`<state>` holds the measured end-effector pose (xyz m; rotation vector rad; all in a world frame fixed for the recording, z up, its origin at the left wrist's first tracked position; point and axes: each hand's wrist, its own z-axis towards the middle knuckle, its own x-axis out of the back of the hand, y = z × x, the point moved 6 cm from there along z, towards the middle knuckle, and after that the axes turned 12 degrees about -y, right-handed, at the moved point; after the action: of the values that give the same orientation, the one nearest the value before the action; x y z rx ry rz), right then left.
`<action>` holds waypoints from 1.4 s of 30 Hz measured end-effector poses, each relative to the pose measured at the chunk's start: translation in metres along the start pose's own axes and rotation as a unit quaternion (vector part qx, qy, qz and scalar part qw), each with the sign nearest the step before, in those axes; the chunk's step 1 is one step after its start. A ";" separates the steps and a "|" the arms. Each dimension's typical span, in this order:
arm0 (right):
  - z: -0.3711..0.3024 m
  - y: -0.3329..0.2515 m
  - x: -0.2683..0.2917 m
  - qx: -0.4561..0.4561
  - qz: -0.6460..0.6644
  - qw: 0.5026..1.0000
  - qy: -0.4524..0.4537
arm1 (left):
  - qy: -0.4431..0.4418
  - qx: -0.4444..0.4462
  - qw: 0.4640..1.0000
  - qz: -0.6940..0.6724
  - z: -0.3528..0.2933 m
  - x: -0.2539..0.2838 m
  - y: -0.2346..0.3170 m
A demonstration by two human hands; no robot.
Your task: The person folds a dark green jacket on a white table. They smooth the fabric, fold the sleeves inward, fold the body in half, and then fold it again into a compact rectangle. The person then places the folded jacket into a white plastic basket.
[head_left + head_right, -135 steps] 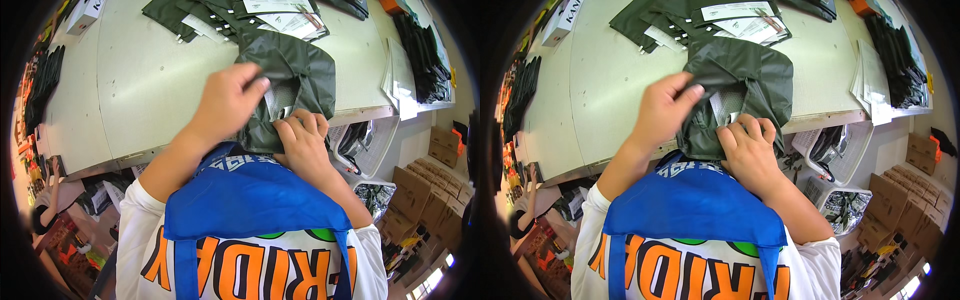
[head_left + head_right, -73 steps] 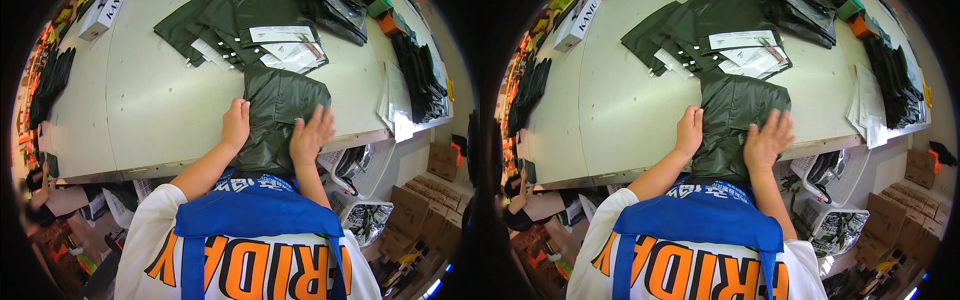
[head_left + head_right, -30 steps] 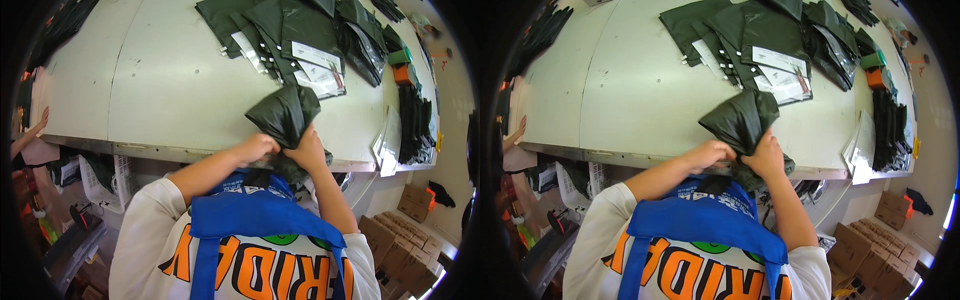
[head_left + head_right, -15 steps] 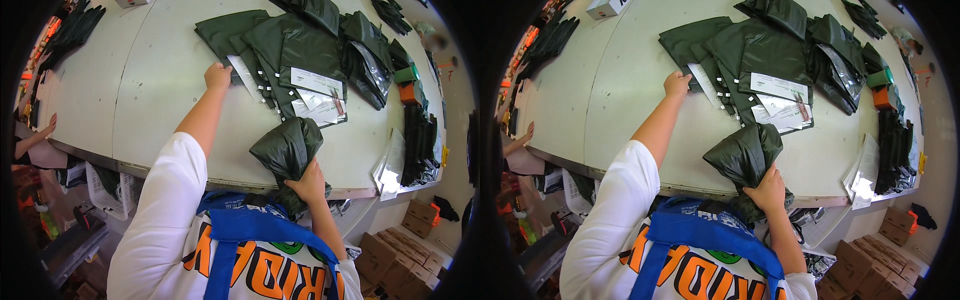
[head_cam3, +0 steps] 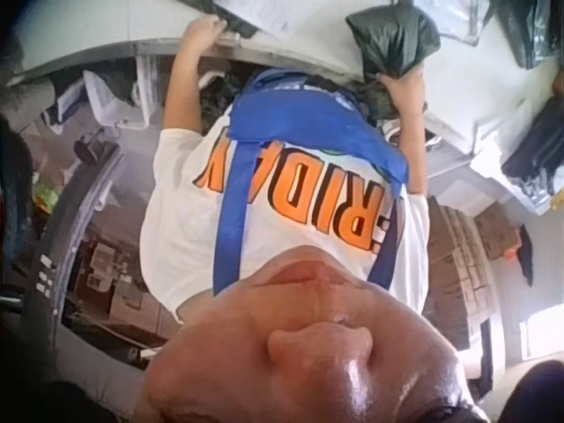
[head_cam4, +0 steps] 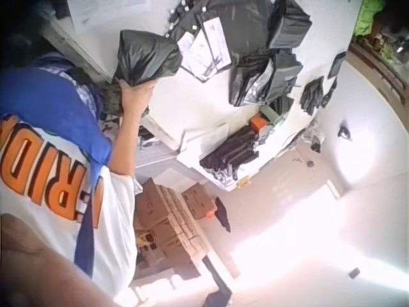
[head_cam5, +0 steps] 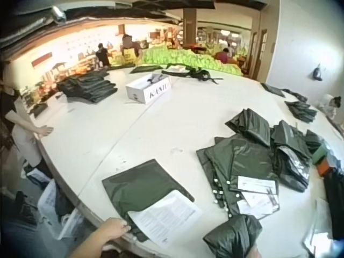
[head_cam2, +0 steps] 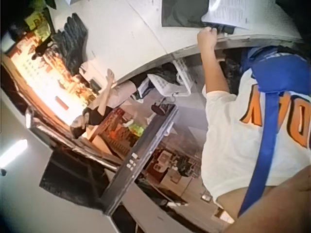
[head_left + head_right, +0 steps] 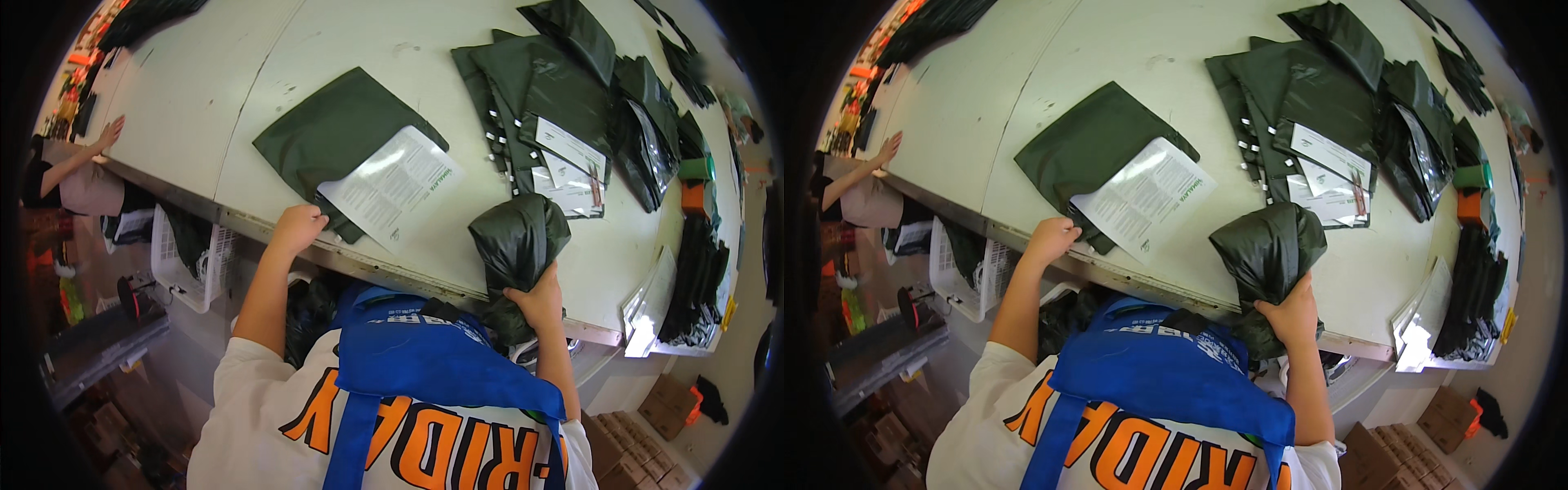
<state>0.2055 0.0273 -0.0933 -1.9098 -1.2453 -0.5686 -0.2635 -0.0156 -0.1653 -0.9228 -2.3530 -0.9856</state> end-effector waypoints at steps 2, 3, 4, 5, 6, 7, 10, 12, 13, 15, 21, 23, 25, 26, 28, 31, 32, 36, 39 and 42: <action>-0.006 -0.006 0.000 0.007 0.041 0.999 -0.014 | -0.081 0.040 0.975 -0.202 -0.016 -0.011 -0.027; -0.008 -0.010 -0.001 0.029 0.063 0.997 -0.015 | -0.077 0.049 0.952 -0.292 -0.022 -0.018 -0.039; -0.009 -0.016 -0.002 0.036 0.066 0.997 -0.019 | -0.073 0.056 0.921 -0.379 -0.027 -0.026 -0.052; -0.012 -0.024 -0.003 0.043 0.070 0.996 -0.024 | -0.035 0.037 0.883 -0.467 -0.029 -0.032 -0.063; -0.013 -0.032 -0.004 0.049 0.074 0.996 -0.027 | 0.019 0.020 0.832 -0.555 -0.034 -0.030 -0.060; -0.012 -0.039 -0.007 0.049 0.063 0.996 -0.030 | 0.074 0.001 0.769 -0.635 -0.039 -0.031 -0.049; -0.004 -0.055 -0.018 0.043 0.032 0.998 -0.040 | 0.152 -0.028 0.779 -0.607 -0.031 -0.033 -0.047; 0.002 -0.059 -0.025 0.031 0.016 0.998 -0.045 | 0.211 0.010 0.836 -0.506 -0.020 -0.029 -0.045; 0.004 -0.061 -0.025 0.042 0.018 0.998 -0.042 | 0.215 0.000 0.822 -0.527 -0.011 -0.029 -0.044; 0.004 -0.059 -0.025 0.060 0.028 0.997 -0.034 | 0.231 -0.027 0.801 -0.552 -0.005 -0.019 -0.031; 0.004 -0.058 -0.028 0.063 0.016 0.997 -0.035 | 0.195 -0.133 0.553 -0.799 -0.012 -0.027 0.014; 0.003 -0.060 -0.027 0.069 0.019 0.997 -0.037 | 0.197 -0.138 0.567 -0.788 0.003 -0.042 0.014; 0.002 -0.060 -0.026 0.067 0.017 0.997 -0.039 | 0.178 -0.100 0.555 -0.806 0.012 -0.049 0.008; 0.002 -0.059 -0.027 0.064 0.014 0.997 -0.039 | 0.168 -0.080 0.549 -0.815 0.016 -0.052 0.005; 0.003 -0.060 -0.026 0.061 0.010 0.997 -0.042 | 0.179 -0.037 0.548 -0.816 -0.004 -0.049 0.011; 0.004 -0.060 -0.026 0.059 0.011 0.997 -0.044 | 0.140 -0.048 0.595 -0.790 -0.019 -0.063 0.013; 0.004 -0.060 -0.026 0.062 0.012 0.997 -0.042 | 0.142 -0.080 0.605 -0.779 -0.021 -0.068 0.012; 0.004 -0.057 -0.026 0.070 0.020 0.997 -0.041 | 0.152 -0.108 0.651 -0.736 -0.027 -0.089 0.003; 0.006 -0.053 -0.024 0.090 0.060 0.993 -0.039 | 0.177 -0.049 0.675 -0.715 -0.031 -0.100 -0.002; 0.002 -0.050 -0.012 0.097 0.066 0.993 -0.018 | 0.115 -0.097 0.627 -0.764 -0.034 -0.106 0.011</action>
<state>0.1555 0.0336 -0.0851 -1.8282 -1.1440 -0.3324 -0.1783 -0.0787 -0.2016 1.5150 -2.3935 -1.6673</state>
